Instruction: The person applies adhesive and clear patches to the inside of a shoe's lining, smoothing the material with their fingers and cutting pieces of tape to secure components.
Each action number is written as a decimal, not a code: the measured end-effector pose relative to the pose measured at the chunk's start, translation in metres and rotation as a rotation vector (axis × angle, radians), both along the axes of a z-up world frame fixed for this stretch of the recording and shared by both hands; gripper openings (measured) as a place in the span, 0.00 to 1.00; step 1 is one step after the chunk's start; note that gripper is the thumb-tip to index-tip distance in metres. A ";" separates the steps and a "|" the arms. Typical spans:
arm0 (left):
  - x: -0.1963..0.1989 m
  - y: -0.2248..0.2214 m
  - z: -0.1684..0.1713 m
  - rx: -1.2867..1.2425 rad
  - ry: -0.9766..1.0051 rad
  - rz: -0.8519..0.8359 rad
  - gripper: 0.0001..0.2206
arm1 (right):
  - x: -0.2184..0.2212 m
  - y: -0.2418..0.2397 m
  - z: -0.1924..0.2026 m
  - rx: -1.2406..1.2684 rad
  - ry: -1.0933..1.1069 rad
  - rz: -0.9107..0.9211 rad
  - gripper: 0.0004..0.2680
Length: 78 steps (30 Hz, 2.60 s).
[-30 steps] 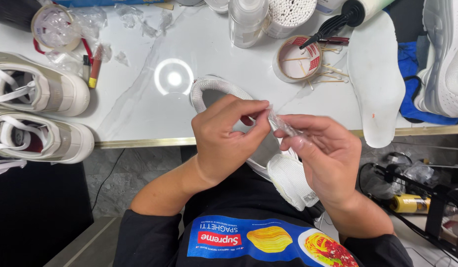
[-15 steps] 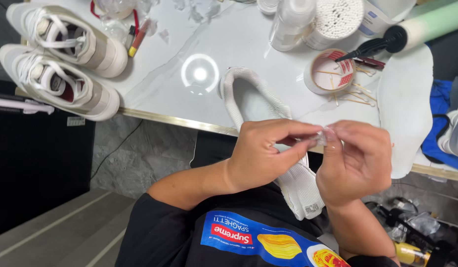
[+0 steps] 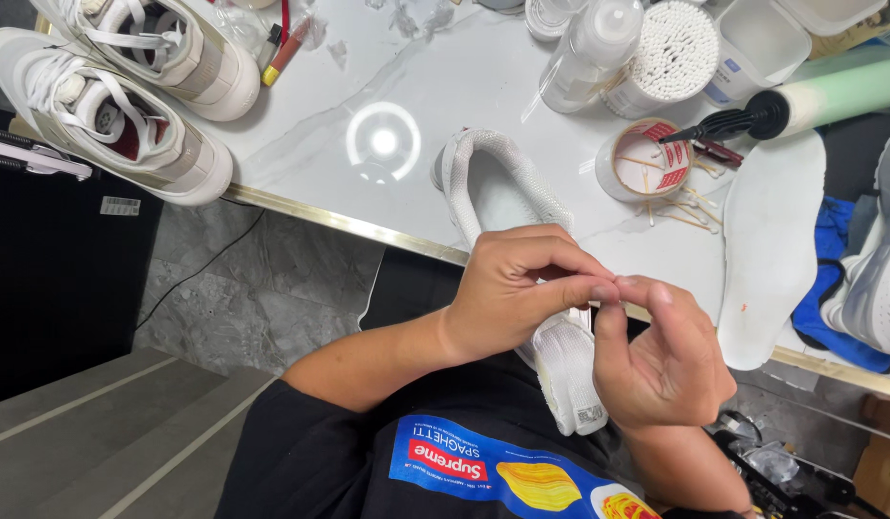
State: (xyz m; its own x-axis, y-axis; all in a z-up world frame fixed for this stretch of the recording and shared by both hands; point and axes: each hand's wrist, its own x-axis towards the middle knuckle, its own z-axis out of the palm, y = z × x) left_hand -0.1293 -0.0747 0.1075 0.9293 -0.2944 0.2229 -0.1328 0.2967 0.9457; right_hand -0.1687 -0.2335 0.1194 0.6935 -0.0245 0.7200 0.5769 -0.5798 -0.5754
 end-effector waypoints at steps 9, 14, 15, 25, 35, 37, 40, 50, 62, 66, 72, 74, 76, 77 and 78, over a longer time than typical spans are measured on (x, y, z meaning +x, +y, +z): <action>-0.006 -0.006 0.002 0.163 -0.133 0.207 0.05 | -0.002 0.003 0.008 -0.086 0.096 0.052 0.10; -0.011 0.005 0.013 0.162 -0.215 0.092 0.10 | 0.009 -0.002 0.008 0.202 0.239 0.006 0.14; -0.011 0.007 0.015 0.146 -0.206 0.060 0.11 | 0.009 -0.004 0.009 0.257 0.280 0.045 0.14; 0.012 0.043 0.020 0.079 0.055 -0.176 0.06 | 0.008 -0.014 0.013 0.137 0.328 0.359 0.13; 0.109 0.151 -0.066 -0.022 0.073 0.739 0.09 | 0.011 -0.071 -0.051 0.796 0.522 0.217 0.05; 0.121 0.161 -0.081 0.049 0.138 0.877 0.13 | 0.021 -0.085 -0.073 0.812 0.633 0.146 0.05; 0.141 0.168 -0.107 0.184 0.099 0.887 0.05 | 0.031 -0.096 -0.107 0.698 0.703 0.057 0.04; 0.213 0.185 -0.118 0.509 -0.040 0.945 0.01 | 0.036 -0.107 -0.138 0.797 0.539 0.021 0.01; 0.223 0.185 -0.117 0.766 -0.300 1.024 0.07 | 0.035 -0.105 -0.142 0.812 0.526 0.016 0.03; 0.220 0.190 -0.131 0.814 -0.563 0.961 0.09 | 0.040 -0.094 -0.119 0.589 0.480 -0.061 0.03; 0.194 0.167 -0.112 0.772 -0.302 0.935 0.04 | 0.071 -0.082 -0.050 -0.280 0.418 -0.110 0.12; 0.174 0.152 -0.095 0.803 -0.306 0.932 0.04 | 0.084 -0.082 -0.041 -0.492 0.401 -0.091 0.12; 0.146 0.135 -0.079 0.701 -0.290 0.823 0.02 | 0.092 -0.083 -0.037 -0.403 0.449 -0.020 0.07; 0.132 0.127 -0.072 0.649 -0.280 0.769 0.02 | 0.094 -0.084 -0.037 -0.358 0.474 0.016 0.05; 0.120 0.120 -0.065 0.663 -0.291 0.732 0.02 | 0.094 -0.085 -0.037 -0.290 0.524 0.020 0.05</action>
State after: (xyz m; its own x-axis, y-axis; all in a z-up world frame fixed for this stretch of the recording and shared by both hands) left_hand -0.0096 0.0458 0.0423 0.8665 0.1763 0.4671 -0.3216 -0.5186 0.7922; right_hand -0.0752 -0.3188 0.0823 0.9564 0.1387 0.2572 0.2715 -0.7475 -0.6063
